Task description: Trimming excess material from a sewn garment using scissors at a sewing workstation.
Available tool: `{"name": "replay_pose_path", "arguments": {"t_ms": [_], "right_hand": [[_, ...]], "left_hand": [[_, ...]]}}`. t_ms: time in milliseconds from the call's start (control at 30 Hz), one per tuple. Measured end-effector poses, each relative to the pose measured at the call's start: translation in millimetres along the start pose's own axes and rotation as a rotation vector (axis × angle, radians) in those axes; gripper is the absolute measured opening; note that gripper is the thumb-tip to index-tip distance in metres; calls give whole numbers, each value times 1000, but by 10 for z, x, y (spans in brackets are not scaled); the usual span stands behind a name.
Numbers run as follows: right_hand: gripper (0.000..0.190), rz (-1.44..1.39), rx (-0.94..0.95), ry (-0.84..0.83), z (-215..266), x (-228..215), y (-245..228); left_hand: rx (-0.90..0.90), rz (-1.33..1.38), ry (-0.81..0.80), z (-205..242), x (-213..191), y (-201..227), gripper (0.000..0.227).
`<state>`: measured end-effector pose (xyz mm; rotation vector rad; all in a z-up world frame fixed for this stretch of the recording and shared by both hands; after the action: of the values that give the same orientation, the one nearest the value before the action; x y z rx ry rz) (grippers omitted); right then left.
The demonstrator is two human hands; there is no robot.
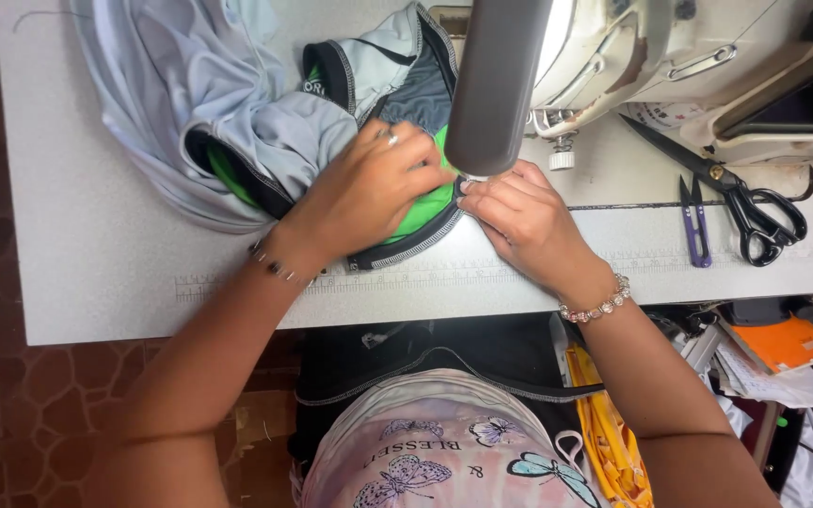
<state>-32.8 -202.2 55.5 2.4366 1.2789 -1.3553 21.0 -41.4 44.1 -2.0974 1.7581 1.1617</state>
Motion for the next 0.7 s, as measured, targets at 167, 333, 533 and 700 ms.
{"name": "replay_pose_path", "arguments": {"t_ms": [167, 333, 533, 700], "right_hand": [[5, -191, 97, 24, -46, -78, 109], [6, -269, 95, 27, -96, -46, 159], [4, -155, 31, 26, -273, 17, -49], [6, -393, -29, 142, -567, -207, -703]], "left_hand": [[-253, 98, -235, 280, -603, 325, 25], [-198, -152, -114, 611, -831, 449, 23], [-412, 1, 248, 462, -1083, 734, 6], [-360, -43, 399, 404, -1096, 835, 7]]}}
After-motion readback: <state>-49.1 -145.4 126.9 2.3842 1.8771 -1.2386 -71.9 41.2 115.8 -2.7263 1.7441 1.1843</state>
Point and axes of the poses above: each hand's wrist, its own z-axis away from the middle knuckle, its own x-axis out of the palm, y = z × x, the point moved 6 cm from there along -z, towards the middle knuckle, and after that the axes turned 11 degrees about y, right-handed, at the moved point
